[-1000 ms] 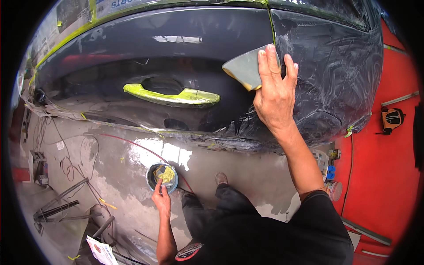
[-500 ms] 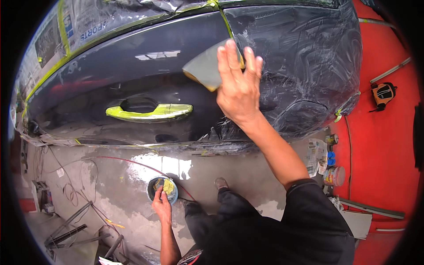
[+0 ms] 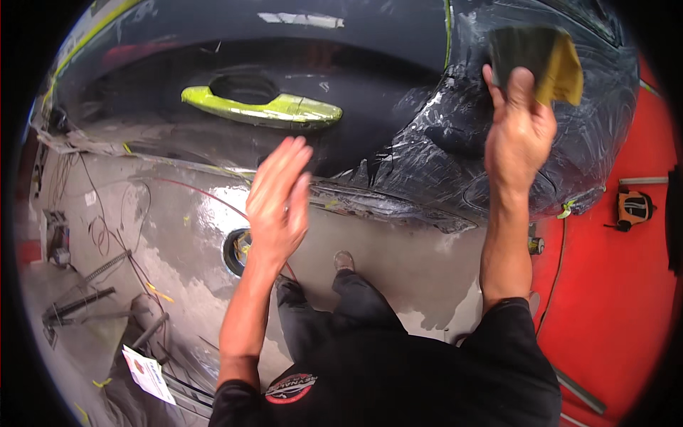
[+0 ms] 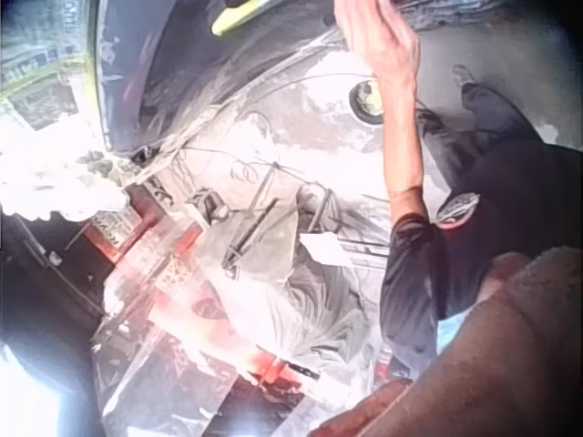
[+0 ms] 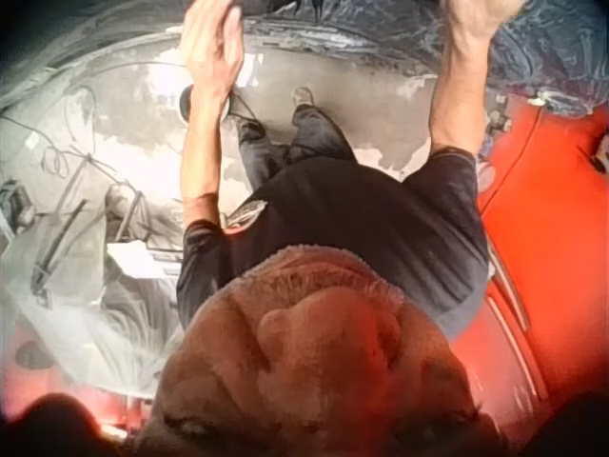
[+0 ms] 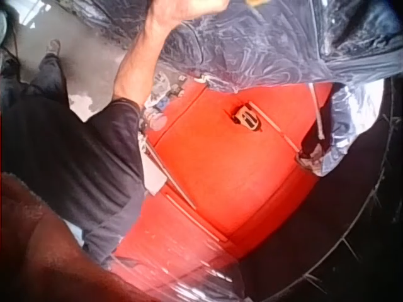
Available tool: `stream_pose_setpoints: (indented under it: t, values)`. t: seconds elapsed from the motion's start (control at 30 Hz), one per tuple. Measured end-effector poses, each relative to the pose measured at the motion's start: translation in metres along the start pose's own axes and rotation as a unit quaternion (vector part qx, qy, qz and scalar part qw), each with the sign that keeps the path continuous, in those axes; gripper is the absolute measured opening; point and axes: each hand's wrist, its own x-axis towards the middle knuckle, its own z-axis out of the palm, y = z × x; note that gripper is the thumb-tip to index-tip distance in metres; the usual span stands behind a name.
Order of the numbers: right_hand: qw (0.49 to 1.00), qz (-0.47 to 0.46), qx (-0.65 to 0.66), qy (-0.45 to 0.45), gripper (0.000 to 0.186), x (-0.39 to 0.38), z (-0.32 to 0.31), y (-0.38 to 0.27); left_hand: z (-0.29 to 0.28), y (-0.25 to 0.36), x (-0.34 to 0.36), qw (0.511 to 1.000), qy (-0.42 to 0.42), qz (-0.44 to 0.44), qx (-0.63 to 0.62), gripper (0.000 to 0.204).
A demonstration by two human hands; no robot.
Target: Wet sanding the door handle area of a car door.
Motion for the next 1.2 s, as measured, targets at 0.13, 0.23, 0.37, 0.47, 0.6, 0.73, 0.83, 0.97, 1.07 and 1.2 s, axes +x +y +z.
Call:
stream_pose_setpoints:
  t: [0.13,0.23,0.37,0.47,0.6,0.73,0.83,0.97,1.07,1.2]
  values:
    - [0.986,0.118,0.108,-0.053,0.022,-0.024,-0.025,0.005,0.06,0.021,0.073,0.987,-0.003,0.131,0.094,0.056]
    - [0.988,0.12,0.033,-0.093,0.027,-0.034,-0.034,0.01,0.115,0.018,0.08,0.986,0.011,0.134,0.101,0.073]
    - [0.914,-0.26,-0.2,-0.238,0.046,-0.023,-0.044,0.024,0.141,0.013,0.054,0.986,0.008,0.103,0.131,0.075]
    - [0.735,-0.469,-0.417,-0.258,0.053,-0.021,-0.039,0.028,0.146,0.01,0.035,0.978,0.004,0.109,0.179,0.071]
    - [0.637,-0.419,-0.564,-0.317,0.054,-0.051,-0.049,0.061,0.146,0.004,0.006,0.986,0.006,0.09,0.14,0.075]
    - [0.614,-0.41,-0.594,-0.319,0.058,-0.055,-0.03,0.07,0.14,-0.017,-0.044,0.976,-0.019,0.072,0.206,0.068]
    - [0.587,-0.423,-0.61,-0.324,0.064,-0.044,-0.016,0.063,0.151,-0.022,-0.051,0.988,0.007,0.071,0.138,0.069]
    - [0.53,-0.448,-0.637,-0.336,0.075,-0.049,-0.035,0.061,0.135,-0.028,-0.06,0.99,0.004,0.059,0.126,0.066]
    - [0.539,-0.45,-0.624,-0.344,0.075,-0.051,-0.013,0.059,0.135,-0.034,-0.064,0.992,0.014,0.039,0.119,0.065]
    - [0.519,-0.491,-0.596,-0.367,0.064,-0.045,0.018,0.055,0.134,-0.039,-0.067,0.993,0.059,-0.013,0.101,0.065]
